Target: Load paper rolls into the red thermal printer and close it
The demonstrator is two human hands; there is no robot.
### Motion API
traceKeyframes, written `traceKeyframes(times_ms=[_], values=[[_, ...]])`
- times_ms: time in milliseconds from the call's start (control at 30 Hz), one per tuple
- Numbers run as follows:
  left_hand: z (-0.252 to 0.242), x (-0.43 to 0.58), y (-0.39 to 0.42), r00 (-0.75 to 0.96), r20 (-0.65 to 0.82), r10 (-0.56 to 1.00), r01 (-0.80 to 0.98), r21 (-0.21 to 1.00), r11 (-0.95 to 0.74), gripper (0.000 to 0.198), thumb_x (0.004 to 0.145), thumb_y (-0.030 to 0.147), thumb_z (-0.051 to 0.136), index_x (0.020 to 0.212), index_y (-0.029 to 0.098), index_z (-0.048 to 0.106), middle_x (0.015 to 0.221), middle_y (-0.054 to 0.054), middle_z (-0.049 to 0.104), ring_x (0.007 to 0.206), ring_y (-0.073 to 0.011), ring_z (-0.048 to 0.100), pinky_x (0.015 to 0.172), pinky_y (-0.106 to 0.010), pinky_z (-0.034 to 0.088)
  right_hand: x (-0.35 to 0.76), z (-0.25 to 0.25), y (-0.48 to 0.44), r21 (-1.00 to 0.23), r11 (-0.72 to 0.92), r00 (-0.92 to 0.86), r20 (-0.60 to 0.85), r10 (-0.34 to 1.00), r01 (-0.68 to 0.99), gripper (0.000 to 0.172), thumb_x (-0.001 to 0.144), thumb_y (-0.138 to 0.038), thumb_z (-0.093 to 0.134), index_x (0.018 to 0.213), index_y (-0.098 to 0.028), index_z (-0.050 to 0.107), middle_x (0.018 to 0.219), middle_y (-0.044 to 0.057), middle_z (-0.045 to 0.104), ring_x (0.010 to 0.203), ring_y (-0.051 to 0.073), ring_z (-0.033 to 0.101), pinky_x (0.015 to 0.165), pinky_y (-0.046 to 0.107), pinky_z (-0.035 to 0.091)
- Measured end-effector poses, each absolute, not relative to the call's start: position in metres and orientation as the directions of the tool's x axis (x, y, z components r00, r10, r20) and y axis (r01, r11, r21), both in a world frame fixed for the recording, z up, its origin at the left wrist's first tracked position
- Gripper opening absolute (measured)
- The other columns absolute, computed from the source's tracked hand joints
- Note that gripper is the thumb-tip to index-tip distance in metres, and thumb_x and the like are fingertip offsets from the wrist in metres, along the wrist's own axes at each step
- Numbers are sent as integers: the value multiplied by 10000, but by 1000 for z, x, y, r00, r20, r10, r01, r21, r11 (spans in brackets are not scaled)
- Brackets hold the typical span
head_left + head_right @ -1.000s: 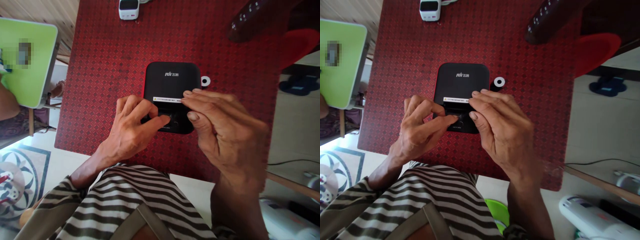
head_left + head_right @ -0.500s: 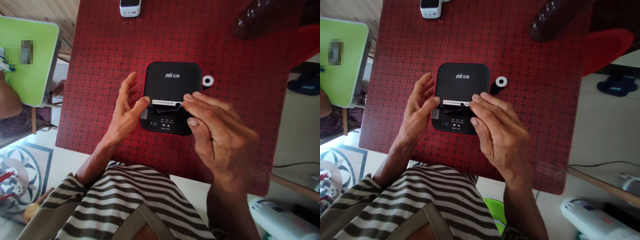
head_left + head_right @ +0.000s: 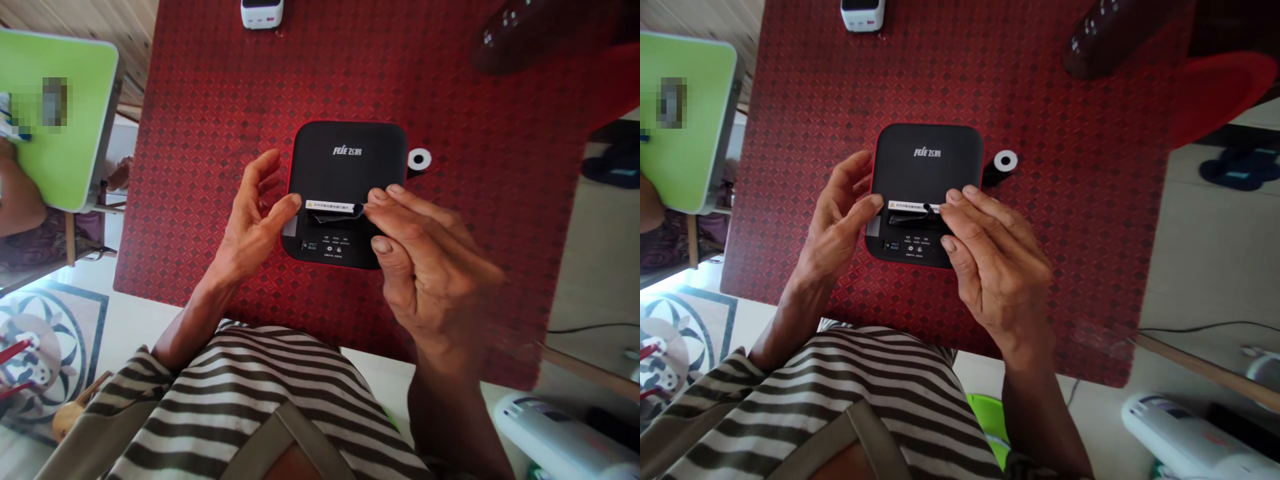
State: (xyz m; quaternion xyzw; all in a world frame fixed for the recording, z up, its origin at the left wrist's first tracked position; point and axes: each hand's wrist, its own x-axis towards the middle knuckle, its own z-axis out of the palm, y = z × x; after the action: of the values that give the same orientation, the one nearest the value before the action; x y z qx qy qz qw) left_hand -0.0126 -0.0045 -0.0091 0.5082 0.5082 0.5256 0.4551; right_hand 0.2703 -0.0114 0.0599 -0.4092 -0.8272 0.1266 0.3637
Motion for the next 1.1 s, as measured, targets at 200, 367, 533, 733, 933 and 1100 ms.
traceKeyframes(times_ms=[200, 367, 533, 733, 933, 1100], values=[[12, -8, -20, -51, 9, 999, -35, 999, -11, 579, 1200, 676, 892, 1703, 413, 781, 1750, -67, 828, 1665, -424, 786, 1378, -642, 703, 271, 49, -19, -602, 601, -167, 620, 766, 526, 470, 1255, -308, 763, 1713, -345, 862, 1590, 102, 953, 1496, 369, 920, 1291, 575, 759], [20, -5, -34, -64, -32, 997, -101, 995, 25, 607, 1101, 541, 985, 1668, 412, 810, 1732, -14, 859, 1653, -393, 780, 1334, -623, 711, 270, 30, -37, -702, 404, 67, 540, 839, 587, 400, 1236, -497, 798, 1542, -302, 964, 1370, 116, 1010, 1134, 333, 1005, 967, 475, 833], [25, -2, -31, -68, -40, 997, -97, 995, 33, 566, 1086, 527, 982, 1619, 430, 819, 1699, -8, 877, 1627, -422, 806, 1280, -594, 731, 257, 22, -52, -871, 262, 207, 371, 905, 416, 458, 1209, -580, 836, 1507, -248, 941, 1299, 137, 1009, 1157, 355, 1014, 834, 439, 839], [25, 3, -30, -74, -51, 996, -41, 998, 48, 558, 1137, 521, 883, 1669, 441, 735, 1578, -36, 870, 1671, -431, 781, 1257, -551, 746, 254, 20, -58, -904, 174, 251, 287, 925, 391, 543, 1210, -704, 813, 1523, -269, 903, 1233, 111, 998, 1101, 336, 988, 883, 485, 822], [13, 7, -32, -71, -49, 996, -22, 999, 48, 577, 1153, 566, 846, 1701, 473, 692, 1591, -19, 873, 1641, -416, 795, 1246, -549, 758, 257, 17, -57, -897, 177, 258, 298, 919, 405, 476, 1218, -679, 816, 1485, -296, 908, 1179, 80, 989, 1024, 306, 971, 829, 433, 784], [3, 3, -32, -41, 5, 999, -66, 998, -8, 658, 1140, 622, 887, 1728, 417, 674, 1707, -81, 848, 1621, -413, 803, 1305, -605, 737, 253, 12, -52, -848, 308, 209, 426, 880, 432, 414, 1240, -615, 812, 1531, -333, 896, 1154, 56, 1000, 973, 276, 977, 771, 372, 764]])
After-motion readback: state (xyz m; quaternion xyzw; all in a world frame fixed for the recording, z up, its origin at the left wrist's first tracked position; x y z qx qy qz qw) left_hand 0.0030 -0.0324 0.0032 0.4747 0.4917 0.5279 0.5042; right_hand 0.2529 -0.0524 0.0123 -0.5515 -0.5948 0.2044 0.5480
